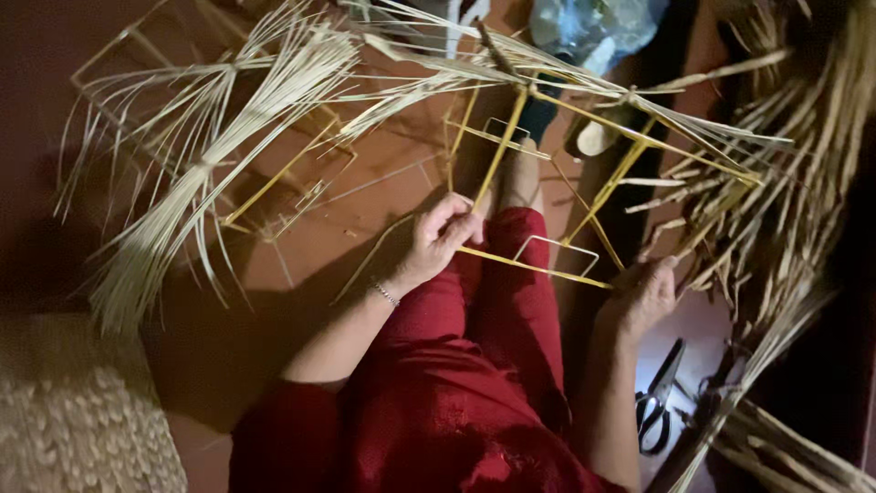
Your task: The person sits on the floor and weaves thin palm-leaf strips radially onto a rectangular bamboo frame, folding and threading the strips around the frame bars by hand to build a woven panel. Bundles of dried palm strips and a pair of scissors lie on the floor beside them.
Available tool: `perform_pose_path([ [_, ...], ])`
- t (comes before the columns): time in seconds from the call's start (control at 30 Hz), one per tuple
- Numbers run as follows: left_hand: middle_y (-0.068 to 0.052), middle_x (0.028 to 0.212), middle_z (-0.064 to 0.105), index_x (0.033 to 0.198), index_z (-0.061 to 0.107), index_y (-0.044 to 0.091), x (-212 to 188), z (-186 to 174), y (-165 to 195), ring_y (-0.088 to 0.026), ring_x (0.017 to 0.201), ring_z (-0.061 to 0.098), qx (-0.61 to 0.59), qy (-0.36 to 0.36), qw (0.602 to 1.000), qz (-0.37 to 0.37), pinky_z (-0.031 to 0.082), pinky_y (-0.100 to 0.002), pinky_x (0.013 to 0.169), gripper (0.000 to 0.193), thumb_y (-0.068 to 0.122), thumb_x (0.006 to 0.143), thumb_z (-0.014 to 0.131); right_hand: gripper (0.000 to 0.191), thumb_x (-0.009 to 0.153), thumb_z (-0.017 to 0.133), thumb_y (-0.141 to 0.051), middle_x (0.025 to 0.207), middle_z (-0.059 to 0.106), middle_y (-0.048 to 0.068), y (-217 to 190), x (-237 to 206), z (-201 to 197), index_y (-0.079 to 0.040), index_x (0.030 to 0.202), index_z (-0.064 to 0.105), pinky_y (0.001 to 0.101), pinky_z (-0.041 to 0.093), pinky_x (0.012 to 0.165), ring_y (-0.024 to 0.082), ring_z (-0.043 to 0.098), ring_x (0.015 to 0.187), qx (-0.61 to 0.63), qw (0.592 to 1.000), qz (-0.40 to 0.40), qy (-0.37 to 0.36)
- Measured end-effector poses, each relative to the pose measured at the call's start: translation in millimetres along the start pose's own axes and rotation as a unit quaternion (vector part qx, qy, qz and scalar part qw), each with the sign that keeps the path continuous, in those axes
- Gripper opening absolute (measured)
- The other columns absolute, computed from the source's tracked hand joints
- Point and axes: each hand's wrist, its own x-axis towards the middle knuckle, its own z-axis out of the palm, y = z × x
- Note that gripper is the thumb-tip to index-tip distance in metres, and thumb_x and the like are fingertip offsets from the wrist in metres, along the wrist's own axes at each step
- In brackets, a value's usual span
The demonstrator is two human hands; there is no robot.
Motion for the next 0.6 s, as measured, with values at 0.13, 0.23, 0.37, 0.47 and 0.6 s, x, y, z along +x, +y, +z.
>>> perform_pose_path([
  [0.13,-0.001,0.09,0.063,0.095,0.063,0.004,1.2,3.9,-4.0,-0.009,0.085,0.063,-0.117,-0.008,0.993,-0.011,0.055,-0.026,0.079,0.02,0.014,0.11,0.054,0.041,0.114,0.056,-0.04,0.064,0.041,-0.004,-5.0,1.8,9.7,-0.01,0.086,0.059,0.0252,0.025,0.049,0.006,0.034,0.053,-0.034,0.999,0.003,-0.011],
  [0.23,-0.003,0.089,0.065,0.096,0.065,0.004,-1.9,-0.8,-2.0,-0.011,0.09,0.067,-0.031,-0.036,0.997,0.063,0.054,-0.03,0.092,0.02,0.014,0.11,0.055,0.04,0.111,0.056,-0.041,0.064,0.042,-0.005,-17.0,2.1,18.8,-0.011,0.085,0.058,0.0249,0.024,0.047,0.006,0.033,0.052,-0.042,0.999,0.024,0.007],
  [0.37,-0.003,0.086,0.068,0.096,0.069,0.002,-10.0,-16.2,5.1,-0.016,0.089,0.07,0.018,-0.068,0.992,0.101,0.048,-0.04,0.109,0.024,0.014,0.111,0.054,0.044,0.113,0.055,-0.044,0.062,0.039,-0.005,-27.6,-1.7,22.8,-0.013,0.083,0.052,0.0251,0.024,0.048,0.006,0.031,0.052,-0.067,0.998,0.02,-0.004],
  [0.47,-0.006,0.08,0.063,0.089,0.069,0.002,-11.3,-16.3,7.9,-0.021,0.075,0.065,-0.024,-0.066,0.997,-0.018,0.05,-0.04,0.082,0.024,0.013,0.106,0.058,0.043,0.113,0.056,-0.044,0.064,0.041,-0.005,-26.2,0.1,22.8,-0.013,0.084,0.054,0.0253,0.024,0.049,0.006,0.032,0.053,-0.055,0.998,0.02,-0.009],
  [0.6,-0.007,0.079,0.064,0.083,0.064,0.004,-7.9,-10.0,6.3,-0.026,0.08,0.065,0.081,-0.027,0.992,0.093,0.054,-0.04,0.077,0.023,0.011,0.104,0.058,0.042,0.111,0.055,-0.044,0.061,0.04,-0.005,-20.9,4.5,20.4,-0.013,0.083,0.056,0.0243,0.022,0.046,0.006,0.031,0.05,-0.077,0.997,0.025,-0.003],
])
